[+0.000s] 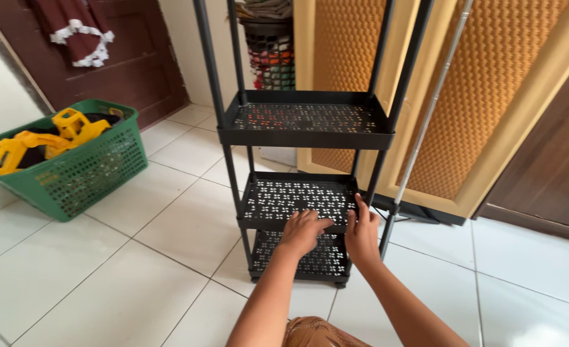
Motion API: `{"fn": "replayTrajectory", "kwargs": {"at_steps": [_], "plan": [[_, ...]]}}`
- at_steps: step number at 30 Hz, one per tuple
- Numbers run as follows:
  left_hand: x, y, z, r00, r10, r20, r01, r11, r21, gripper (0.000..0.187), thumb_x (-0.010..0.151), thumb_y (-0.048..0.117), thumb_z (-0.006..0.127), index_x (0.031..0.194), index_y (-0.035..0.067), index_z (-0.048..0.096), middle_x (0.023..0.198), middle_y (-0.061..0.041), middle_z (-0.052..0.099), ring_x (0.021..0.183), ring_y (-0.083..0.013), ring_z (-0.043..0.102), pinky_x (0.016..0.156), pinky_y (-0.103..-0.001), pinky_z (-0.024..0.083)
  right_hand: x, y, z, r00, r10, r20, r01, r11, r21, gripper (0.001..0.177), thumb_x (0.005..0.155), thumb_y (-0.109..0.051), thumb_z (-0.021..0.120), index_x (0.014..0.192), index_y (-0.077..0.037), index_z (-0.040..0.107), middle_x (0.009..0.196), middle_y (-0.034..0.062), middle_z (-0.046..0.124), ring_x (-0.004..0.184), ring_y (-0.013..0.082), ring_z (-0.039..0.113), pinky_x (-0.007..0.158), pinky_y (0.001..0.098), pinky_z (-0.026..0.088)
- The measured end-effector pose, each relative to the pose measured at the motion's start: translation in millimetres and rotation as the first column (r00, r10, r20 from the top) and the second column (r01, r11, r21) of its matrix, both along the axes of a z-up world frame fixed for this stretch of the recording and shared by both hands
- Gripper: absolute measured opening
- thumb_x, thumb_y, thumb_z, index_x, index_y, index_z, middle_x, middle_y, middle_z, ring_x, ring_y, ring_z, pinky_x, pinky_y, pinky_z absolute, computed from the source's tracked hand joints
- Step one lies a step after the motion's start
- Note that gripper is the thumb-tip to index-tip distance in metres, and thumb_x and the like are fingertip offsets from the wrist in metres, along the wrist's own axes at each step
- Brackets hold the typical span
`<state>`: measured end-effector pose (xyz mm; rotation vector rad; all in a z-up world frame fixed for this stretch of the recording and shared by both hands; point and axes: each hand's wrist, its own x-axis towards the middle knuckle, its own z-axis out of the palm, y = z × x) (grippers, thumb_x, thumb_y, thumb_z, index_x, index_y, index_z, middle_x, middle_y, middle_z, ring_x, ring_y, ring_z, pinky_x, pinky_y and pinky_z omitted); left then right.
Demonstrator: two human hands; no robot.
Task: The person assembles a black metal storage rack by inserting vertical and horizontal bars into the frame. They repeatedly adjust and reposition the bars to fit them into the designated slots, working on the floor in a tiled room.
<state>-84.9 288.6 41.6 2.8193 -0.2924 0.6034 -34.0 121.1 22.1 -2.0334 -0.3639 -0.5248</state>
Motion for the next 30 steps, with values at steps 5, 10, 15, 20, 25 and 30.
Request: {"fn": "replayTrajectory", "kwargs": {"at_steps": [5, 10, 15, 20, 25, 30], "plan": [[-3.1, -11.1, 6.3, 0.997, -0.036, -0.066, 0.038, 0.999, 0.034, 0.043, 0.092, 0.001, 0.061, 0.12, 0.031, 0.075, 0.099, -0.002, 0.064, 0.109, -0.0202, 0.061, 0.097, -0.04, 0.044, -4.5, -14.3, -5.4, 0.99, -0.017, 0.137, 0.01, 0.999, 0.053, 0.043, 0.107, -0.021, 0.05, 0.149, -0.013, 0.048, 0.113, 0.0249, 0.061, 0.111, 0.0402, 0.053, 0.094, 0.047, 0.046], [-5.9, -21.0, 17.9, 0.997, -0.072, 0.029, 0.067, 0.986, 0.153, 0.045, 0.091, 0.0, 0.057, 0.119, 0.031, 0.076, 0.1, -0.003, 0.065, 0.108, -0.0217, 0.06, 0.093, -0.042, 0.044, -13.1, -31.4, -0.3, 0.999, -0.001, -0.036, 0.005, 0.994, 0.105, 0.052, 0.099, -0.018, 0.056, 0.15, -0.018, 0.046, 0.12, 0.0243, 0.058, 0.112, 0.0381, 0.055, 0.099, 0.0459, 0.048], [-13.6, -32.7, 24.5, 0.995, -0.067, -0.073, 0.083, 0.968, 0.237, 0.048, 0.089, -0.003, 0.059, 0.121, 0.03, 0.074, 0.101, -0.002, 0.066, 0.11, -0.0201, 0.061, 0.095, -0.04, 0.043, -49.6, -45.2, 31.8, 0.923, -0.35, 0.159, 0.368, 0.924, -0.102, 0.064, 0.083, -0.008, 0.074, 0.141, -0.021, 0.051, 0.161, 0.035, 0.016, 0.148, 0.0614, 0.007, 0.112, 0.0698, 0.018], [-15.1, -45.6, 16.0, 0.993, -0.092, -0.073, 0.11, 0.941, 0.32, 0.051, 0.084, -0.005, 0.06, 0.117, 0.031, 0.075, 0.108, -0.002, 0.069, 0.112, -0.0203, 0.061, 0.098, -0.042, 0.042, -59.6, -72.5, 100.4, 0.72, -0.337, 0.607, 0.316, 0.938, 0.145, 0.078, 0.092, -0.015, 0.072, 0.158, -0.015, 0.031, 0.173, 0.028, 0.01, 0.162, 0.0517, 0.0, 0.13, 0.0734, 0.006], [-13.0, -56.4, 0.0, 0.99, -0.116, -0.084, 0.138, 0.925, 0.353, 0.038, 0.094, 0.006, 0.057, 0.112, 0.032, 0.077, 0.109, -0.003, 0.069, 0.114, -0.0214, 0.062, 0.099, -0.042, 0.044, -55.8, -106.4, 145.8, 0.806, -0.296, 0.512, 0.418, 0.898, -0.14, 0.069, 0.085, -0.024, 0.082, 0.145, -0.013, 0.049, 0.142, 0.0171, 0.051, 0.141, 0.0402, 0.036, 0.118, 0.0717, 0.017], [-11.2, -65.8, -9.2, 0.99, -0.079, -0.114, 0.129, 0.829, 0.544, 0.035, 0.088, 0.008, 0.059, 0.106, 0.033, 0.078, 0.104, 0.0, 0.069, 0.11, -0.0205, 0.062, 0.092, -0.04, 0.045, -67.4, -148.8, 134.9, 0.876, -0.219, 0.43, 0.32, 0.931, -0.178, 0.049, 0.089, -0.011, 0.076, 0.135, -0.012, 0.06, 0.117, 0.013, 0.065, 0.117, 0.0378, 0.059, 0.098, 0.0531, 0.045]]}}
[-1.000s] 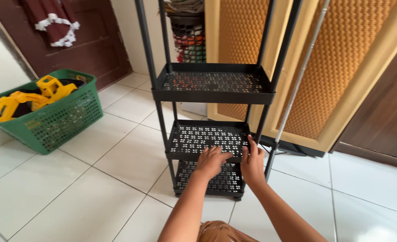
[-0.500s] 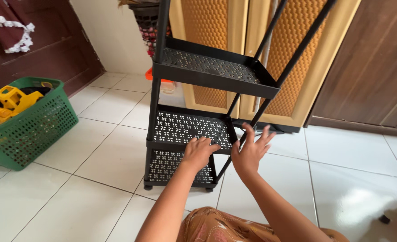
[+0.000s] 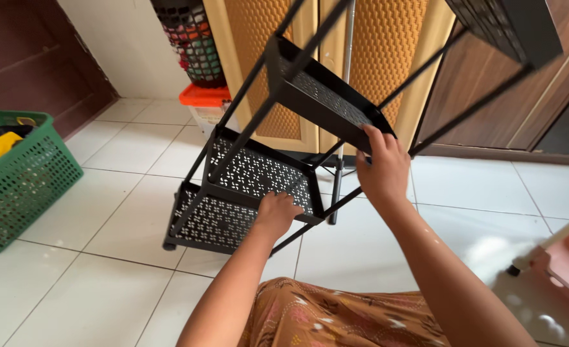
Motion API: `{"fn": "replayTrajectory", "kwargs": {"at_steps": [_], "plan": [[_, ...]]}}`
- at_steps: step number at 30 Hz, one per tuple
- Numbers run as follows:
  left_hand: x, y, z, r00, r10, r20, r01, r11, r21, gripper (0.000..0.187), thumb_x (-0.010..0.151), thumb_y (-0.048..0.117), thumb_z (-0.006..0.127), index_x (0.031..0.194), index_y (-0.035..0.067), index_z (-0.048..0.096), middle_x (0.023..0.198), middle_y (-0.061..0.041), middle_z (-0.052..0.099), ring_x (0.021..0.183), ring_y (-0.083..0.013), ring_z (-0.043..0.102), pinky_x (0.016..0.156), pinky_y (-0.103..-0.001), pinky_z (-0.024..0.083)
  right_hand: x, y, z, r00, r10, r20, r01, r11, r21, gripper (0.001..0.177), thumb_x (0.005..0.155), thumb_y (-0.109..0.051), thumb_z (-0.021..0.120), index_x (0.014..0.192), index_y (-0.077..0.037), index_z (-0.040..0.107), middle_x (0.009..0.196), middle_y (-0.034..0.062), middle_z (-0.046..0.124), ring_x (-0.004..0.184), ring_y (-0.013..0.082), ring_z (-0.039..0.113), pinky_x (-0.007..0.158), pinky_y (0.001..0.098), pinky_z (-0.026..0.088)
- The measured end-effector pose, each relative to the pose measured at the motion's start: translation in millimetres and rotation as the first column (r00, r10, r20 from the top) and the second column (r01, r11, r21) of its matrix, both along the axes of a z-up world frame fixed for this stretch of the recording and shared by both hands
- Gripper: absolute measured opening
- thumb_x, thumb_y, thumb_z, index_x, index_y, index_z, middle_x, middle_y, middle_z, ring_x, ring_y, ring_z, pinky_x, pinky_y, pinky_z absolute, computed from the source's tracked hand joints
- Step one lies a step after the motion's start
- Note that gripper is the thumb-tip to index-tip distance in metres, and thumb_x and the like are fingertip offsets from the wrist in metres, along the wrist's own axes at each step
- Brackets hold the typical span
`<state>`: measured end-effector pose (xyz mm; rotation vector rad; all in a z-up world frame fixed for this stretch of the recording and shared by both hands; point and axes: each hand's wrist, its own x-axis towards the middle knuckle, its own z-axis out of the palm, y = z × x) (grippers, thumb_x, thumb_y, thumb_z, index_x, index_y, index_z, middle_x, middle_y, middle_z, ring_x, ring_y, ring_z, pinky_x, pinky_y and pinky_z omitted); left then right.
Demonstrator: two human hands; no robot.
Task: The person assembles a black metal storage rack by inserting vertical and horizontal bars into the frame. They repeatedly adjust and reposition the bars to fit them into the designated slots, working on the floor in a tiled room.
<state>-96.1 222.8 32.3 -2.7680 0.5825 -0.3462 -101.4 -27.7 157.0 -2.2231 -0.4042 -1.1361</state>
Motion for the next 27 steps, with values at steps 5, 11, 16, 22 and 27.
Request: {"fn": "replayTrajectory", "kwargs": {"at_steps": [5, 11, 16, 22, 27], "plan": [[2.5, -21.5, -18.8, 0.996, 0.03, -0.081, -0.018, 0.99, 0.14, 0.028, 0.091, 0.013, 0.061, 0.097, 0.032, 0.08, 0.105, 0.002, 0.07, 0.111, -0.02, 0.062, 0.092, -0.038, 0.046, -10.0, -44.5, -27.1, 0.982, 0.024, -0.189, -0.011, 0.998, 0.067, 0.046, 0.08, -0.006, 0.08, 0.121, -0.004, 0.06, 0.108, 0.0204, 0.065, 0.098, 0.0446, 0.064, 0.078, 0.0498, 0.051], [27.0, -46.1, -70.0, 0.993, 0.073, -0.096, -0.043, 0.958, 0.284, 0.02, 0.093, 0.019, 0.061, 0.098, 0.02, 0.08, 0.106, 0.0, 0.073, 0.108, -0.0213, 0.066, 0.092, -0.04, 0.046, -11.6, -79.2, -79.7, 0.888, -0.037, -0.458, 0.068, 0.996, 0.052, 0.038, 0.077, -0.01, 0.084, 0.107, -0.002, 0.062, 0.102, 0.0183, 0.069, 0.095, 0.0418, 0.066, 0.081, 0.0488, 0.052], [38.1, -49.0, -126.2, 0.992, 0.061, -0.108, -0.019, 0.935, 0.355, 0.021, 0.095, 0.019, 0.061, 0.102, 0.021, 0.08, 0.108, 0.0, 0.075, 0.112, -0.0216, 0.066, 0.099, -0.039, 0.043, -8.3, -91.4, -151.4, 0.785, -0.014, -0.619, 0.11, 0.987, 0.117, 0.036, 0.078, -0.012, 0.085, 0.108, -0.003, 0.067, 0.101, 0.0154, 0.073, 0.092, 0.0341, 0.071, 0.08, 0.0444, 0.055], [50.9, -62.9, -166.8, 0.985, 0.082, -0.154, 0.01, 0.854, 0.521, 0.029, 0.099, 0.028, 0.058, 0.118, 0.017, 0.077, 0.124, -0.005, 0.073, 0.119, -0.0276, 0.063, 0.102, -0.046, 0.038, -6.2, -98.0, -223.3, 0.786, 0.039, -0.617, 0.131, 0.964, 0.229, 0.039, 0.079, -0.013, 0.084, 0.114, -0.005, 0.07, 0.101, 0.0126, 0.076, 0.093, 0.0277, 0.074, 0.08, 0.0394, 0.058], [64.0, -59.5, -197.8, 0.978, 0.092, -0.186, 0.044, 0.786, 0.617, 0.035, 0.103, 0.031, 0.056, 0.129, 0.013, 0.072, 0.133, -0.009, 0.069, 0.124, -0.0307, 0.06, 0.104, -0.052, 0.036, -1.6, -94.4, -253.3, 0.766, 0.071, -0.638, 0.118, 0.961, 0.249, 0.04, 0.076, -0.015, 0.086, 0.112, -0.006, 0.073, 0.101, 0.0111, 0.077, 0.092, 0.0252, 0.075, 0.078, 0.0387, 0.058]]}}
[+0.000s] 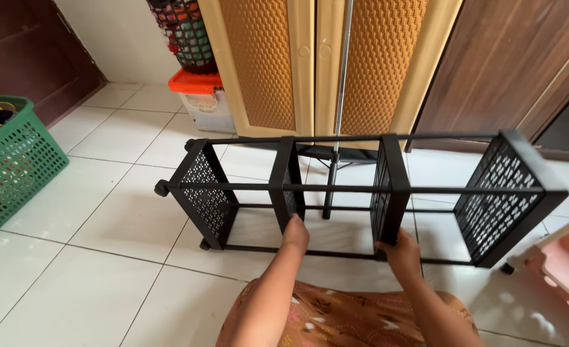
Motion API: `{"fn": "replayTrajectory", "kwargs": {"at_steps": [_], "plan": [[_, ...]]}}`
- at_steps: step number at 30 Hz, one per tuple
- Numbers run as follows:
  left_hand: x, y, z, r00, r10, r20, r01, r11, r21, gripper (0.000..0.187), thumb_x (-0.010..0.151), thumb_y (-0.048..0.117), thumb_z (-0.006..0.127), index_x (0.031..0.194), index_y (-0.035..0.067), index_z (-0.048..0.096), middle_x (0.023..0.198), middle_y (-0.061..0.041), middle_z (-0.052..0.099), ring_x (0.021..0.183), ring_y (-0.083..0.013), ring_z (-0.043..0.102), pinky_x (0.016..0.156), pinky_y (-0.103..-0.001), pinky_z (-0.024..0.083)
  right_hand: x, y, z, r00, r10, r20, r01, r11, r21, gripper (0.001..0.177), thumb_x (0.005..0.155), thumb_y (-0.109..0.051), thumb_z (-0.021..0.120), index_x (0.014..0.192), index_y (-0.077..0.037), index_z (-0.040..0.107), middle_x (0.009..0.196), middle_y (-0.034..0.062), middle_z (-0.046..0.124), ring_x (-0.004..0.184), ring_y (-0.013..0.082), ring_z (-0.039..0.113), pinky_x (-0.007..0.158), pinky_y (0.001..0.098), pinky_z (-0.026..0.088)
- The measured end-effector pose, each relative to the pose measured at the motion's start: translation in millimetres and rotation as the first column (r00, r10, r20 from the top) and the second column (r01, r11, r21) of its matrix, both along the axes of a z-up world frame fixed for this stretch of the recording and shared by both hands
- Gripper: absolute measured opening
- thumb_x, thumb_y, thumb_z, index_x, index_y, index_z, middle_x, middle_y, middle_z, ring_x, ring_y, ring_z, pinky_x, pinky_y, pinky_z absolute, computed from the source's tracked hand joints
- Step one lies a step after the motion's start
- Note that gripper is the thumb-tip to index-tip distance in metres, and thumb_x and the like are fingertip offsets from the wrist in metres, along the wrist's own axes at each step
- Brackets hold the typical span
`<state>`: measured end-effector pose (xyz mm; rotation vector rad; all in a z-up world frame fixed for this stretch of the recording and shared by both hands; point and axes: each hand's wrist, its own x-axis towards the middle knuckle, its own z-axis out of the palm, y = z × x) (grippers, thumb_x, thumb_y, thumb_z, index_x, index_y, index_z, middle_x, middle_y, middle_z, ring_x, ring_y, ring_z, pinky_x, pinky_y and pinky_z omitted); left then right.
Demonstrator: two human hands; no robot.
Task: The person assembles a black metal storage rack by inserting vertical and horizontal bars into the frame. They repeatedly adjust and reposition the bars to fit them into the designated slots, working on the floor in a tiled room.
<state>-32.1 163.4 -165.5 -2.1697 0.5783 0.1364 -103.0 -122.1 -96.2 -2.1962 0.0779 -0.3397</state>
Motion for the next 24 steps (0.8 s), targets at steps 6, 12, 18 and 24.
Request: {"fn": "replayTrajectory", "kwargs": {"at_steps": [6, 12, 18, 24], "plan": [[-1.5, 12.7, -3.6, 0.994, 0.064, -0.093, -0.055, 0.994, 0.094, 0.036, 0.101, 0.034, 0.059, 0.13, 0.015, 0.07, 0.135, -0.004, 0.067, 0.126, -0.0282, 0.058, 0.103, -0.05, 0.035, 8.0, 15.6, -25.7, 0.98, -0.013, -0.198, 0.005, 0.999, -0.042, 0.039, 0.078, -0.021, 0.086, 0.112, -0.006, 0.073, 0.099, 0.0111, 0.077, 0.082, 0.0279, 0.076, 0.075, 0.0414, 0.06], [-17.1, 22.4, 14.7, 0.987, 0.134, -0.086, -0.139, 0.988, -0.067, 0.025, 0.1, 0.027, 0.065, 0.118, 0.016, 0.077, 0.119, -0.004, 0.075, 0.115, -0.0269, 0.065, 0.098, -0.045, 0.041, 22.8, 20.7, -42.7, 0.989, 0.082, -0.123, -0.102, 0.981, -0.168, 0.029, 0.079, -0.02, 0.084, 0.101, -0.004, 0.076, 0.096, 0.0153, 0.075, 0.086, 0.0317, 0.072, 0.076, 0.044, 0.055], [-40.8, 9.9, 25.4, 0.979, 0.185, -0.082, -0.202, 0.868, -0.453, 0.018, 0.092, 0.015, 0.067, 0.104, 0.016, 0.08, 0.11, -0.005, 0.074, 0.114, -0.0248, 0.063, 0.101, -0.04, 0.042, 30.9, 5.4, -51.0, 0.944, 0.177, -0.279, -0.259, 0.92, -0.295, 0.035, 0.087, -0.036, 0.078, 0.09, -0.001, 0.076, 0.082, 0.0202, 0.073, 0.079, 0.0388, 0.071, 0.073, 0.0479, 0.055], [-86.5, -30.4, 90.8, 0.983, -0.166, -0.075, 0.021, 0.511, -0.859, 0.012, 0.091, 0.01, 0.067, 0.094, 0.015, 0.077, 0.096, -0.01, 0.074, 0.091, -0.0272, 0.071, 0.079, -0.045, 0.057, 16.7, 15.3, -9.0, 0.902, 0.124, -0.414, -0.317, 0.841, -0.438, 0.041, 0.094, -0.045, 0.07, 0.09, -0.005, 0.075, 0.083, 0.0213, 0.073, 0.081, 0.0403, 0.069, 0.072, 0.05, 0.054]]}}
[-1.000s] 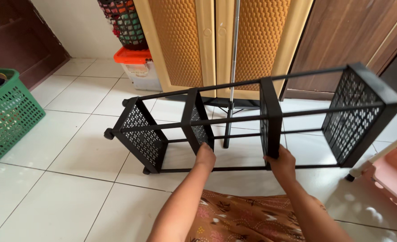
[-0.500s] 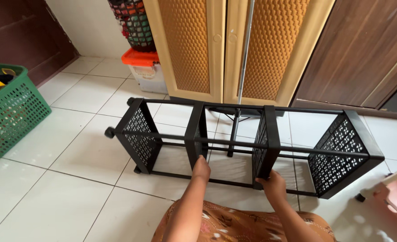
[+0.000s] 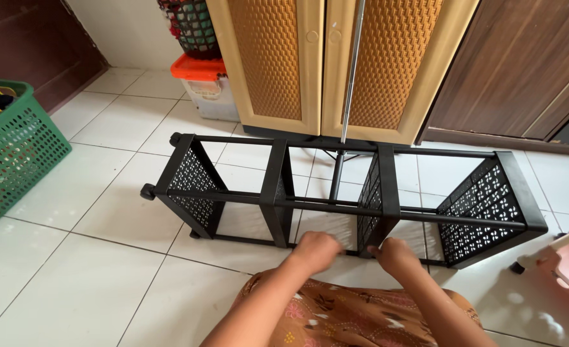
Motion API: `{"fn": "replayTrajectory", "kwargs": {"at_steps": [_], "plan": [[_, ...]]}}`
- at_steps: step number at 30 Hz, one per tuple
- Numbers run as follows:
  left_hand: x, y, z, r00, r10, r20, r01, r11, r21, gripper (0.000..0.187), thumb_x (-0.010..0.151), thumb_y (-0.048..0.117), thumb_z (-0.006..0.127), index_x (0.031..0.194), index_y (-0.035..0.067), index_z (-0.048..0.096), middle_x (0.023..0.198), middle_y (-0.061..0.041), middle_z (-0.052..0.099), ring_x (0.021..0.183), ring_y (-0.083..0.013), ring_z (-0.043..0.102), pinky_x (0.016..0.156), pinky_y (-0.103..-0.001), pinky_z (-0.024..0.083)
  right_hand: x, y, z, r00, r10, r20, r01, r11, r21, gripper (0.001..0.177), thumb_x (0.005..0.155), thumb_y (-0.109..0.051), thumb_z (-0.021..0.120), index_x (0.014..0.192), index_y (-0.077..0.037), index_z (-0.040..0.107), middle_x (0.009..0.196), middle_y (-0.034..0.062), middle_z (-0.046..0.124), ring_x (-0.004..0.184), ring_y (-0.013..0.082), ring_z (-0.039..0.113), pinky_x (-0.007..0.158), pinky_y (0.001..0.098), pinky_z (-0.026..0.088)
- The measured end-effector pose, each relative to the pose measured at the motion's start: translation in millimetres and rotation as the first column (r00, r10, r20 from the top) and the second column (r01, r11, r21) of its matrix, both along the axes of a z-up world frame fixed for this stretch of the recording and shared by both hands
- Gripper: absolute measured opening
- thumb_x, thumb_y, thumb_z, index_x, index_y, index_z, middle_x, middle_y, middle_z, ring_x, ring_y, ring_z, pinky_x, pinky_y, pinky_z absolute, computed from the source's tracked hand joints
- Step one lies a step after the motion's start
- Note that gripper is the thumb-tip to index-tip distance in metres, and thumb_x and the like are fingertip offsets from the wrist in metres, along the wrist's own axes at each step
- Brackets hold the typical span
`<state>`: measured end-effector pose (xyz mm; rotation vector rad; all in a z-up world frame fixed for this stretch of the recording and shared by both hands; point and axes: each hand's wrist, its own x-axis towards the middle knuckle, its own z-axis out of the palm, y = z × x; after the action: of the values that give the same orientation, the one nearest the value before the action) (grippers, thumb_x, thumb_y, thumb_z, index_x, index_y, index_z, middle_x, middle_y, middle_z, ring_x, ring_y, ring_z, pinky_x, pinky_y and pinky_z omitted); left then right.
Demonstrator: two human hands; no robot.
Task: The person assembles a black metal storage rack by inserting vertical and horizontal bars into the frame. They repeatedly adjust and reposition the bars to fit them into the designated slots, working on the floor in a tiled room.
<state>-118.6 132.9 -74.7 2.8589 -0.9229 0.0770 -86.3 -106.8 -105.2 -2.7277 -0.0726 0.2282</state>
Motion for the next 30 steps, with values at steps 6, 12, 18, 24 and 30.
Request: {"fn": "replayTrajectory", "kwargs": {"at_steps": [6, 12, 18, 24, 30], "plan": [[-41.3, -10.6, 95.5, 0.867, 0.07, 0.494, 0.167, 0.892, -0.42, 0.007, 0.093, 0.007, 0.067, 0.098, 0.009, 0.072, 0.099, -0.009, 0.071, 0.098, -0.0256, 0.068, 0.089, -0.039, 0.056, -55.0, 1.2, 72.6, 0.77, 0.113, 0.628, -0.221, 0.971, 0.096, 0.028, 0.098, -0.039, 0.062, 0.094, -0.012, 0.067, 0.094, 0.0086, 0.074, 0.088, 0.0297, 0.071, 0.083, 0.0439, 0.053], [-16.2, -38.0, 105.3, 0.824, 0.144, 0.548, 0.165, 0.864, -0.476, 0.027, 0.095, 0.016, 0.065, 0.12, 0.005, 0.067, 0.117, -0.012, 0.069, 0.113, -0.0296, 0.064, 0.105, -0.043, 0.048, -54.4, 2.3, 111.4, 0.452, 0.139, 0.881, -0.073, 0.99, -0.119, 0.042, 0.092, -0.041, 0.063, 0.131, -0.026, 0.063, 0.131, 0.015, 0.065, 0.125, 0.0351, 0.056, 0.115, 0.0576, 0.022], [5.4, -59.2, 63.2, 0.936, 0.12, 0.331, 0.048, 0.888, -0.458, 0.022, 0.098, 0.019, 0.065, 0.113, 0.004, 0.066, 0.108, -0.013, 0.069, 0.108, -0.0339, 0.063, 0.1, -0.046, 0.048, -42.4, -3.1, 91.9, 0.796, 0.086, 0.599, -0.061, 0.996, -0.062, 0.059, 0.1, -0.047, 0.055, 0.155, -0.028, 0.045, 0.127, 0.007, 0.064, 0.126, 0.028, 0.055, 0.125, 0.0532, 0.018], [34.2, -81.8, 49.6, 0.926, 0.09, 0.366, 0.072, 0.911, -0.406, 0.018, 0.097, 0.022, 0.06, 0.105, 0.006, 0.063, 0.106, -0.014, 0.069, 0.106, -0.0344, 0.063, 0.091, -0.051, 0.046, -8.6, -16.4, 68.4, 0.817, 0.116, 0.565, -0.049, 0.99, -0.133, 0.071, 0.1, -0.043, 0.049, 0.161, -0.017, 0.025, 0.145, 0.0116, 0.052, 0.145, 0.03, 0.037, 0.122, 0.062, 0.006], [32.3, -85.8, 32.8, 0.922, 0.127, 0.365, 0.012, 0.935, -0.356, 0.018, 0.1, 0.026, 0.058, 0.106, 0.01, 0.063, 0.105, -0.011, 0.068, 0.106, -0.0324, 0.063, 0.092, -0.048, 0.046, -15.9, -12.7, 44.7, 0.809, 0.069, 0.584, -0.014, 0.995, -0.097, 0.064, 0.102, -0.034, 0.045, 0.16, -0.016, 0.024, 0.161, 0.01, 0.035, 0.157, 0.0364, 0.011, 0.119, 0.0662, -0.001]]}}
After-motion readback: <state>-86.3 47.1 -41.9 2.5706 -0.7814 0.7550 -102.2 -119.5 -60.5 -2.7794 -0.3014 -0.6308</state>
